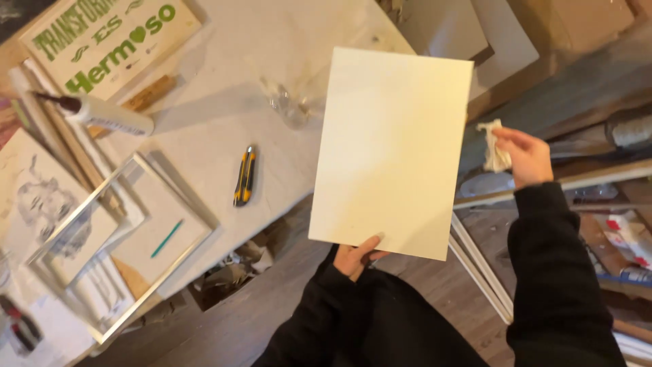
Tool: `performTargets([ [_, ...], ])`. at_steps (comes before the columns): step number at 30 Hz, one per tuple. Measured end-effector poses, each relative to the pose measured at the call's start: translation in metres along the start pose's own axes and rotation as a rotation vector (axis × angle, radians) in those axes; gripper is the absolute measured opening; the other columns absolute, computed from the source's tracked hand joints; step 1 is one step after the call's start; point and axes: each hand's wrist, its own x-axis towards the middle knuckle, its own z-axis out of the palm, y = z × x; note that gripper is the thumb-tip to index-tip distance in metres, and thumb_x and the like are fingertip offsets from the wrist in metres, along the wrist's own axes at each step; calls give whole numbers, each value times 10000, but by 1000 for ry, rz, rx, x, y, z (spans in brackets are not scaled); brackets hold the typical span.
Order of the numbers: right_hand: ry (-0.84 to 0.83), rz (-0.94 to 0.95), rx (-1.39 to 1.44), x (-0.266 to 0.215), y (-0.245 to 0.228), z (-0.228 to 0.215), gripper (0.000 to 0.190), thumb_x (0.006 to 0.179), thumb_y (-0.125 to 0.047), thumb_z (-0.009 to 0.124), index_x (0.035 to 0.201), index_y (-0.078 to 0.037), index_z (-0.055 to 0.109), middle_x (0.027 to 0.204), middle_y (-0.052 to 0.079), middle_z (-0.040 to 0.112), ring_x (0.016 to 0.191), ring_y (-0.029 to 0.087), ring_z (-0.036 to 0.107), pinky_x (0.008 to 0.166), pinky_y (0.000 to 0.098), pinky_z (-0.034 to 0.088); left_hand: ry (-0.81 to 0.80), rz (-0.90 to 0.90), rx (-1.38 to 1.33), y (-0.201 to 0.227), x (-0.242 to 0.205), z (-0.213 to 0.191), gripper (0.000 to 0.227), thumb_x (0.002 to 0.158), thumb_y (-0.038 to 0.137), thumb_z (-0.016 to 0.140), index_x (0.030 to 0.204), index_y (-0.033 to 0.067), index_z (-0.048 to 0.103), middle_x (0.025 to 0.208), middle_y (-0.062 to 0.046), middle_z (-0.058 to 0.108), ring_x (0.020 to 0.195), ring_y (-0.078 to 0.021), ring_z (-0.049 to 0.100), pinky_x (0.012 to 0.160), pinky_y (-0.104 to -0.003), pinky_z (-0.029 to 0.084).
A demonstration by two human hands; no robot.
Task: Cleaning a white mat board using a spray bottle and a cloth.
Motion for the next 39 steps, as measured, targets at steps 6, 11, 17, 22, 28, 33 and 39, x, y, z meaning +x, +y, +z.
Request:
performTargets([
  [6, 49, -79, -224, 28, -17, 38, 361, 931, 59, 696, 1289, 13, 699, 1140, 62, 711, 988, 99, 656, 890, 244, 531, 54, -40, -72, -27, 94, -39, 420, 1085, 101, 597, 1460, -66, 504, 1387, -183, 620, 1244, -277, 656, 1017, -415, 603],
  [11, 22, -211, -235, 67, -42, 95, 340, 924, 58, 712, 1254, 14, 643, 1139, 28, 703, 1050, 95, 663, 936, 235, 540, 215, -33, -157, -21, 142, -50, 415, 1015, 116, 587, 1416, 52, 500, 1354, -106, 622, 1204, -261, 652, 988, -445, 582],
  [17, 20, -90, -420, 116, -43, 151, 320, 940, -4, 690, 1254, -58, 710, 1100, 16, 716, 975, 102, 650, 813, 248, 534, 288, -92, -176, -10, 152, -54, 451, 1019, 219, 620, 1419, 40, 511, 1291, -143, 643, 1143, -282, 671, 959, -476, 574],
  [22, -48, -293, -627, 156, -41, 178, 287, 966, -14, 681, 1237, -97, 729, 1152, 94, 738, 974, 225, 705, 827, 311, 538, 172, -664, 98, 0, 146, -46, 698, 1011, 622, 497, 1267, 11, 715, 1138, -161, 797, 1044, -291, 759, 872, -393, 619],
  [28, -79, -574, -903, 208, -42, 205, 238, 983, -10, 704, 1193, -112, 750, 1117, 103, 696, 1028, 347, 644, 882, 424, 547, 357, 441, 1449, 118, 275, 23, 565, 880, 301, 787, 1386, 111, 624, 1406, -91, 632, 1372, -335, 539, 1125, -440, 476],
  [33, -184, -543, -955, 212, -45, 203, 191, 970, -74, 716, 1159, -96, 738, 1099, 91, 681, 985, 340, 646, 825, 428, 541, 397, 137, 1914, 155, 336, 43, 1008, 632, 369, 912, 1487, 118, 443, 1616, -156, 207, 1467, -439, 244, 1115, -679, 335],
  [39, -199, -612, -981, 247, -33, 204, 112, 1017, -102, 719, 1128, -91, 729, 1097, 84, 672, 980, 329, 670, 821, 421, 556, 430, 140, 1979, 147, 335, 39, 1064, 610, 405, 939, 1500, 124, 429, 1635, -160, 186, 1468, -444, 242, 1093, -682, 346],
])
